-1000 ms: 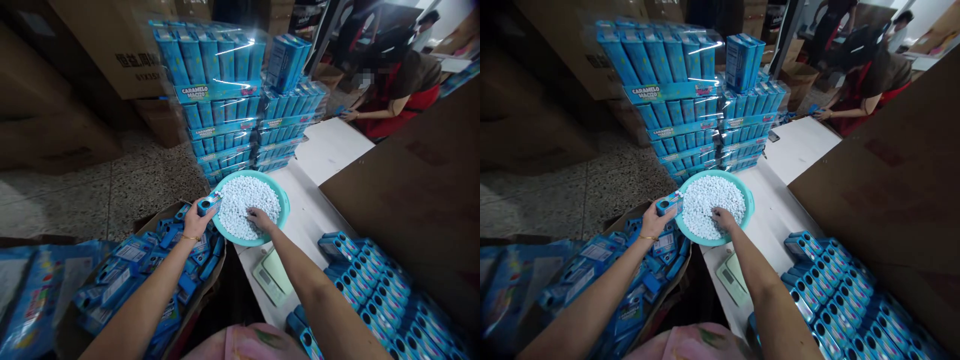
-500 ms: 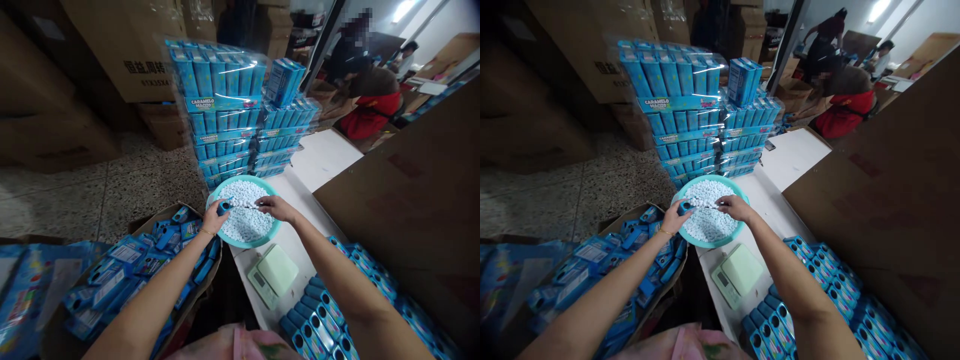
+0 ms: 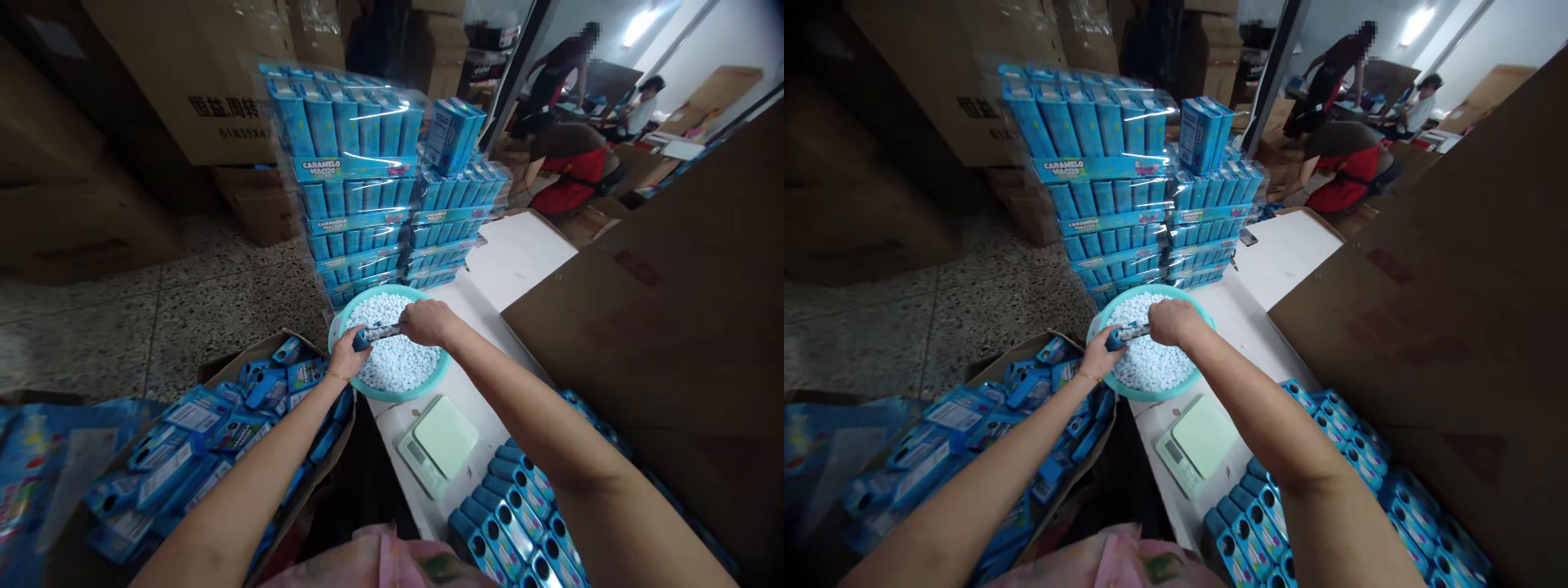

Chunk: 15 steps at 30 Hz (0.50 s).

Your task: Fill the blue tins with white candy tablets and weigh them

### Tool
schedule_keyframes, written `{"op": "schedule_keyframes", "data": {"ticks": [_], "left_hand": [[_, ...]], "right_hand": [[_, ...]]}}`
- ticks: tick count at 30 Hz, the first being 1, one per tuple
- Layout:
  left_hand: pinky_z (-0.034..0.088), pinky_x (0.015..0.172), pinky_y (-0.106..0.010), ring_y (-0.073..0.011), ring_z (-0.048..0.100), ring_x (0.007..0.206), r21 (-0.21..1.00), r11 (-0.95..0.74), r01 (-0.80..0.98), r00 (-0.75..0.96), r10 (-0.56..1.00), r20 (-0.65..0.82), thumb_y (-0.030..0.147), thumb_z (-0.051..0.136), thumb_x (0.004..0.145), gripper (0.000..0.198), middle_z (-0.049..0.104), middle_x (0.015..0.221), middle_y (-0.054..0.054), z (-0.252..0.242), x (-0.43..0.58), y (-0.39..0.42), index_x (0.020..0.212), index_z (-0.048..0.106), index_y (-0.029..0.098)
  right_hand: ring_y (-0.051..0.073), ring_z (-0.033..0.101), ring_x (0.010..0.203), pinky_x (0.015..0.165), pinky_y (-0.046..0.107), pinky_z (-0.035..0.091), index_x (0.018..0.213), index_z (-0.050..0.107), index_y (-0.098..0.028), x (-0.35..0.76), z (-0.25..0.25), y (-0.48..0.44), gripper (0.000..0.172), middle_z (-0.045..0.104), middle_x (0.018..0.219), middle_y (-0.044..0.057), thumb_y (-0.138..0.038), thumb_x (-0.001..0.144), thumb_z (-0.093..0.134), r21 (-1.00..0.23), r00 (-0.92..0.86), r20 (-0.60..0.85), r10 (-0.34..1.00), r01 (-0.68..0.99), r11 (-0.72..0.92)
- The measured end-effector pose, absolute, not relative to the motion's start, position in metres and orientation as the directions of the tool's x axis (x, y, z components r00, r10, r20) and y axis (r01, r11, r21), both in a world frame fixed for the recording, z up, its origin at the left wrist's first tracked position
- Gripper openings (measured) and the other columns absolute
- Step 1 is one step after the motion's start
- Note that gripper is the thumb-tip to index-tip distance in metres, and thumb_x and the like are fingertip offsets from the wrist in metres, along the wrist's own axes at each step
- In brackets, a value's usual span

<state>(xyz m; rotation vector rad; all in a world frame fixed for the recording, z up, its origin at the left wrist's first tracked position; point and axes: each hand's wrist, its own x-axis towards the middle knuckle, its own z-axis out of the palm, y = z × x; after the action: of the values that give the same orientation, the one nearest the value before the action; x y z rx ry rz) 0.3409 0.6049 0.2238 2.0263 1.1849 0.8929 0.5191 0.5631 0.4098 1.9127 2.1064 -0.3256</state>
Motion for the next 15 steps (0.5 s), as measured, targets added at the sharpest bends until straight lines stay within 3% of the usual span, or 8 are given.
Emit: {"op": "schedule_keyframes", "data": {"ticks": [11, 15], "left_hand": [[0.042, 0.089, -0.038, -0.0225, 0.055, 0.098, 0.794, -0.396, 0.461, 0.349, 0.904, 0.248, 0.024, 0.061, 0.063, 0.041, 0.060, 0.103, -0.006, 0.229, 0.341, 0.607, 0.104, 0.055, 0.019], [0.041, 0.090, -0.037, -0.0214, 0.054, 0.099, 0.790, -0.425, 0.443, 0.348, 0.893, 0.285, 0.026, 0.061, 0.066, 0.040, 0.059, 0.104, -0.005, 0.233, 0.327, 0.605, 0.105, 0.054, 0.020]], "right_hand": [[0.023, 0.057, 0.090, 0.072, 0.032, 0.042, 0.104, 0.059, -0.027, 0.537, 0.413, 0.548, 0.029, 0.062, 0.100, 0.007, -0.032, 0.081, 0.042, -0.051, -0.095, -0.332, 0.938, 0.995, 0.083], [0.022, 0.057, 0.090, 0.071, 0.031, 0.041, 0.107, 0.056, -0.030, 0.577, 0.371, 0.529, 0.028, 0.063, 0.098, 0.005, -0.035, 0.082, 0.042, -0.099, 0.033, -0.344, 0.938, 0.993, -0.072]]}}
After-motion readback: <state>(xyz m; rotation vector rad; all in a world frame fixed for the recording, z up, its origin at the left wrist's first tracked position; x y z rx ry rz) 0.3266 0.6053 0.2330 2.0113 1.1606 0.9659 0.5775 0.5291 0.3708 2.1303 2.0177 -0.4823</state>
